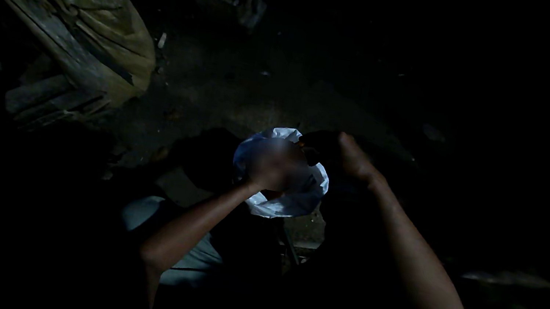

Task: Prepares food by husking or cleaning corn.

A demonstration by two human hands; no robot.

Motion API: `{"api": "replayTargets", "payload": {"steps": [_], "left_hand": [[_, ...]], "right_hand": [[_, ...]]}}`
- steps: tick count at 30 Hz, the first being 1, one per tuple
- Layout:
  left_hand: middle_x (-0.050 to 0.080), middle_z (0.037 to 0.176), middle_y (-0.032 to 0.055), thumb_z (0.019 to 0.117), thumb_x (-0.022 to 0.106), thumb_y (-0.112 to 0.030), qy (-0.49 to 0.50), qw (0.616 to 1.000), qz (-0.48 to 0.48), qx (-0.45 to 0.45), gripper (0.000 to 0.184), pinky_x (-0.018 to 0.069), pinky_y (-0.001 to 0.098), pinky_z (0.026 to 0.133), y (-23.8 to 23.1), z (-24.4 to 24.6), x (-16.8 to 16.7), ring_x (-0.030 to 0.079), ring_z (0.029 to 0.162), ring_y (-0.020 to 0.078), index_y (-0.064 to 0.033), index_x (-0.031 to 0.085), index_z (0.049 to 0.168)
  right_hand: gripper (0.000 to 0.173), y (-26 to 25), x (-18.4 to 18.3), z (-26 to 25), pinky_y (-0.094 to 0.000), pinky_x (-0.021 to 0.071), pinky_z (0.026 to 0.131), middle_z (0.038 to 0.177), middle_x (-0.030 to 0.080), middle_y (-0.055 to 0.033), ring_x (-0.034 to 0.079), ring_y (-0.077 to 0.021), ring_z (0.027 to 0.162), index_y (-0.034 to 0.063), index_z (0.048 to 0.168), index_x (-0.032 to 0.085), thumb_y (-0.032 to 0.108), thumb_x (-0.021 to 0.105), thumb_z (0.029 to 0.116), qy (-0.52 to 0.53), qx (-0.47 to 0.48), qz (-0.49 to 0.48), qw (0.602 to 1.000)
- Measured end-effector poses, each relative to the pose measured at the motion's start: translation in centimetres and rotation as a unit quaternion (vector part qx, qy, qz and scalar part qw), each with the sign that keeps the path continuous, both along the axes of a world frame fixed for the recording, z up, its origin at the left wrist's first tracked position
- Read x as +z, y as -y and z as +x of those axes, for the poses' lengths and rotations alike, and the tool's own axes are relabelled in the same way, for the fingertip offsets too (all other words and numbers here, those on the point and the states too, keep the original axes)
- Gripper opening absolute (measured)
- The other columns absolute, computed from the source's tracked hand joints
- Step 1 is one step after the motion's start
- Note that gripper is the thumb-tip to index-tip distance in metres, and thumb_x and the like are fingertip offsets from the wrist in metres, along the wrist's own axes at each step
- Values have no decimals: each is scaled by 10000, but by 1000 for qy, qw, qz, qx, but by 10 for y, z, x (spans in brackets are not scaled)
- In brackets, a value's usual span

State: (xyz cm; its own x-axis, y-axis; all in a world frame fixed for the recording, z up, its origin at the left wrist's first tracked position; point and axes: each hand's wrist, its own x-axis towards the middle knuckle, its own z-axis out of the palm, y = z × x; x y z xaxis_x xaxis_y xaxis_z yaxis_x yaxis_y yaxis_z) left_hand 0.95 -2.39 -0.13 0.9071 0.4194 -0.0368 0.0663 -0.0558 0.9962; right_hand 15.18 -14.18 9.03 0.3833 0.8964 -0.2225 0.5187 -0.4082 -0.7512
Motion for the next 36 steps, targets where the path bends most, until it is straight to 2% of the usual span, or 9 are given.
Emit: {"api": "replayTargets", "payload": {"steps": [5,7,10,14,17,20,22,24,36], "left_hand": [[630,1339,219,985,548,-40,13,999,-29,-2,460,518,382,1026,-1,-1,-2,654,1167,212,63,524,1433],[654,1263,216,995,536,-80,24,999,-31,3,452,540,370,951,-1,0,-4,665,1067,202,64,533,1423],[631,1309,239,1051,509,-98,20,998,-54,2,420,548,380,1000,-1,1,-3,678,1115,229,76,514,1433],[615,1336,243,1056,503,-63,14,998,-63,12,404,547,363,999,1,1,-1,678,1118,225,78,511,1433],[594,1371,242,1035,468,-38,38,997,-67,6,414,529,377,1034,0,0,-4,654,1175,231,86,515,1426],[594,1389,230,977,563,5,30,999,-37,1,483,494,382,1068,-1,0,-3,618,1238,234,72,499,1452],[613,1364,220,969,637,-58,18,1000,-17,4,519,498,370,1056,1,0,1,627,1218,219,63,500,1454],[641,1321,214,967,683,-117,17,1000,1,12,520,519,375,1036,2,1,-3,651,1180,216,58,528,1432],[649,1313,215,972,654,-73,5,1000,16,7,502,528,366,1026,1,3,-4,664,1163,215,56,524,1439]], "right_hand": [[266,0,-1,3,-353,585,824,984,710,-147,695,-165,822,-57,1229,654,91,637,1009,1,1,-1,1000],[255,1,-6,5,-318,591,789,946,707,-120,688,-128,785,-49,1221,656,93,639,1009,-12,-3,12,1000],[240,1,-11,8,-310,594,763,915,705,-109,685,-119,755,-48,1201,664,91,639,1008,-6,9,26,1000],[256,1,-6,5,-307,587,772,924,702,-120,679,-118,760,-58,1219,656,84,640,1006,1,4,16,1000],[239,3,-11,9,-297,584,752,894,701,-104,670,-103,741,-50,1190,671,83,659,991,1,11,40,999],[223,4,-16,12,-296,596,741,875,713,-81,685,-101,727,-17,1175,688,105,669,989,-12,-1,47,999],[240,3,-13,11,-312,604,758,921,713,-106,696,-123,748,-29,1191,673,109,664,995,-23,-8,34,999],[234,3,-12,9,-301,602,752,904,710,-103,690,-113,737,-42,1183,672,93,665,992,-26,-9,34,999],[209,4,-16,12,-280,599,754,889,714,-81,691,-89,742,-23,1152,689,105,673,987,-17,8,46,999]]}}
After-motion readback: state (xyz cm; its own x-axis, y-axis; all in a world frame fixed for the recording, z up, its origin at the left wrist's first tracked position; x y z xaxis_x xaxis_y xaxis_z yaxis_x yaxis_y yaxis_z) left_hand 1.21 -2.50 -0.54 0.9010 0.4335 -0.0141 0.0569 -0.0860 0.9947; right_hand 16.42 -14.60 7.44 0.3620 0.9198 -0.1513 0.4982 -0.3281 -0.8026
